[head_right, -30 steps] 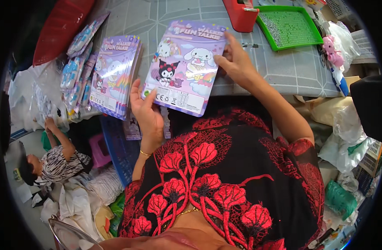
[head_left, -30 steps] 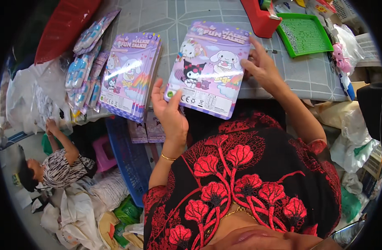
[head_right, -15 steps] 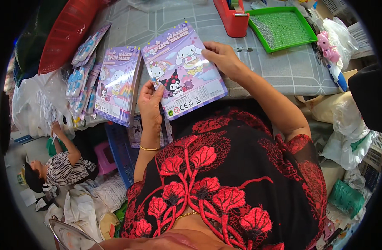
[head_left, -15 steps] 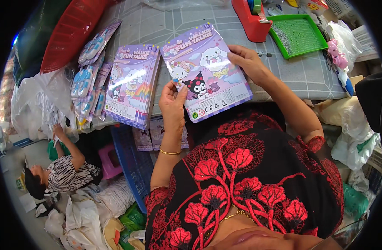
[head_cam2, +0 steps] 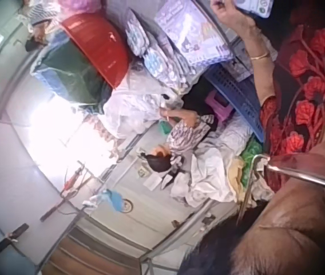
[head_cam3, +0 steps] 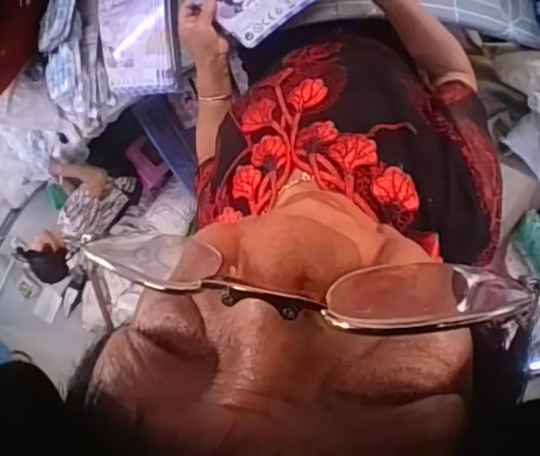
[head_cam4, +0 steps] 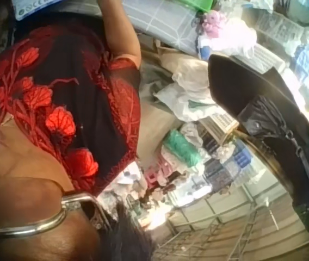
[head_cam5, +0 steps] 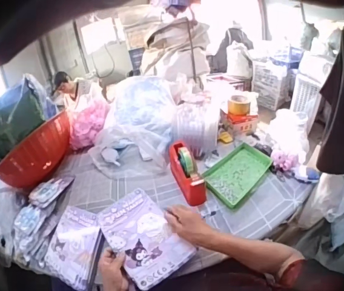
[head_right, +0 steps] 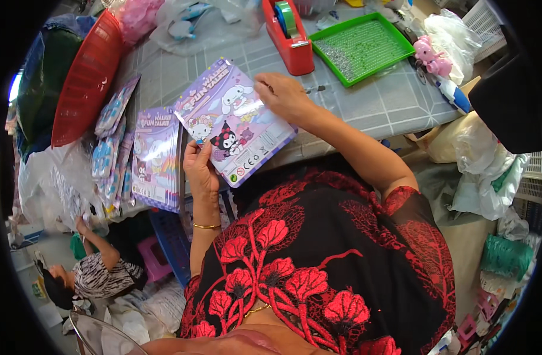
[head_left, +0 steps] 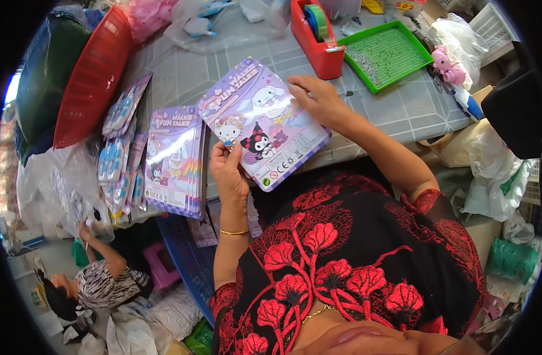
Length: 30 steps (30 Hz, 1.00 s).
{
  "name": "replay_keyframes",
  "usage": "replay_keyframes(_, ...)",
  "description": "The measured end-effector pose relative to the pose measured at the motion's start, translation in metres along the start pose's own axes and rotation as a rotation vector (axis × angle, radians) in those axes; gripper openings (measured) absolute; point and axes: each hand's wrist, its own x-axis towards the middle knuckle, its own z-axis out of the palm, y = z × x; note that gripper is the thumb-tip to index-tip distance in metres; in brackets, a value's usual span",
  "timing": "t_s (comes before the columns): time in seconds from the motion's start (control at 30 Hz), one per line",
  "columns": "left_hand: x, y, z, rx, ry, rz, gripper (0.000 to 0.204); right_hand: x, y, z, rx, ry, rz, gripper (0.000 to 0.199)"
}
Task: Packaging walkie-talkie toys into printed boxes and organizing them into a crate.
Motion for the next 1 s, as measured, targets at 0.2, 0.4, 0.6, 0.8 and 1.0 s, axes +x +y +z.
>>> replay_keyframes(0.2, 0.013, -0.005, -0.012, 0.026, -0.012, -0.056, 0.020, 0.027, 0.014, -0.079, -0.140, 0.221, 0.055, 0.017)
replay_keyframes(0.4, 0.017, -0.004, -0.006, 0.072, -0.036, -0.069, 0.019, 0.064, 0.054, -0.100, 0.016, -0.163, 0.474, 0.038)
replay_keyframes(0.6, 0.017, -0.009, -0.011, 0.096, -0.043, -0.046, 0.020, 0.085, 0.037, -0.104, 0.103, -0.343, 0.599, 0.030)
replay_keyframes(0.8, 0.013, -0.008, -0.005, 0.109, -0.055, -0.003, 0.023, 0.105, 0.021, -0.108, 0.143, -0.175, 0.740, 0.027)
replay_keyframes(1.0, 0.015, -0.012, -0.002, 0.110, -0.044, 0.015, 0.024, 0.099, 0.006, -0.111, 0.238, -0.227, 0.902, 0.017)
